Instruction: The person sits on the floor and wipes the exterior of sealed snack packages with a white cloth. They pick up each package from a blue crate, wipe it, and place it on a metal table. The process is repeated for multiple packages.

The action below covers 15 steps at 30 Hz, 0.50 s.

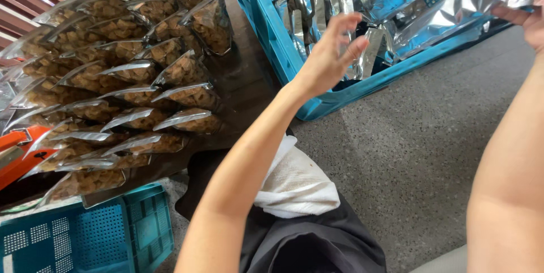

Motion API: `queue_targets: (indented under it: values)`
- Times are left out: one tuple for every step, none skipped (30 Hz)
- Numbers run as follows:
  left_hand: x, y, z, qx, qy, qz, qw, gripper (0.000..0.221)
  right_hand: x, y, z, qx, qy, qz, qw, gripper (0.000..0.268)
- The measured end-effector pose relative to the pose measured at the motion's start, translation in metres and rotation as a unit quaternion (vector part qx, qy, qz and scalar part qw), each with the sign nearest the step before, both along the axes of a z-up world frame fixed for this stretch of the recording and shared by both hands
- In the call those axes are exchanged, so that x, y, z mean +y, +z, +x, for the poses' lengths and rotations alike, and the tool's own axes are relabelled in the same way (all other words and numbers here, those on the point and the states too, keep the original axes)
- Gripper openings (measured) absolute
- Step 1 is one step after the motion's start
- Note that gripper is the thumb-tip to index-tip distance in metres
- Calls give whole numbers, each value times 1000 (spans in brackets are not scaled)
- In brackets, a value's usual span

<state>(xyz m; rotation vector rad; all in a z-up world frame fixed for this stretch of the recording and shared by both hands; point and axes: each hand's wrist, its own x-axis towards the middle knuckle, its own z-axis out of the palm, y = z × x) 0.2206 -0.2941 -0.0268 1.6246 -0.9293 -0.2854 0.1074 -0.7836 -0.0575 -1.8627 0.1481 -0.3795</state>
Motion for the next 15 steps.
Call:
queue_targets:
  values:
    - [-4, 0, -11, -7, -8, 53, 999, 72, 8, 7, -9, -13, -1, 0, 1000, 50]
    - [-5, 1, -18, -13, -16, 107, 994, 77, 24, 13, -20, -31, -1, 1, 1000, 51]
    - [-5, 5, -20, 28, -21, 79, 996, 80, 44, 23, -31, -42, -8, -15, 999, 53]
    - [-3, 11, -19, 69, -24, 50, 996, 84, 71, 36, -40, -54, -13, -29, 998, 54]
    - [-1, 18, -21, 109, -28, 21, 993, 87, 102, 53, -52, -59, -29, -50, 997, 56]
    - [3, 27, -24, 170, -39, -26, 984, 92, 139, 71, -64, -66, -48, -70, 994, 59]
    - [11, 37, -28, 230, -50, -73, 969, 97, 181, 90, -74, -83, -56, -38, 994, 56]
    - [20, 45, -38, 293, -60, -119, 947, 102, 227, 105, -86, -94, -63, -6, 994, 53]
    - [32, 53, -50, 306, -83, -151, 936, 101, 275, 120, -99, -79, -105, -98, 986, 43]
    - [49, 61, -65, 315, -106, -182, 925, 101, 325, 129, -104, -122, -92, -249, 956, 29]
    - [67, 68, -80, 323, -128, -213, 913, 101, 373, 136, -109, -175, -99, -390, 899, 22]
    - [88, 72, -98, 310, -100, -225, 918, 99, 421, 136, -112, -201, -83, -465, 858, 12]
    - [110, 74, -116, 296, -72, -236, 923, 98, 458, 137, -114, -197, -3, -417, 887, 7]
    - [131, 76, -130, 280, -46, -245, 927, 98, 491, 135, -115, -181, 14, -425, 887, 22]
    - [153, 75, -141, 338, -1, -263, 904, 98, 514, 132, -115, -186, 57, -420, 886, 18]
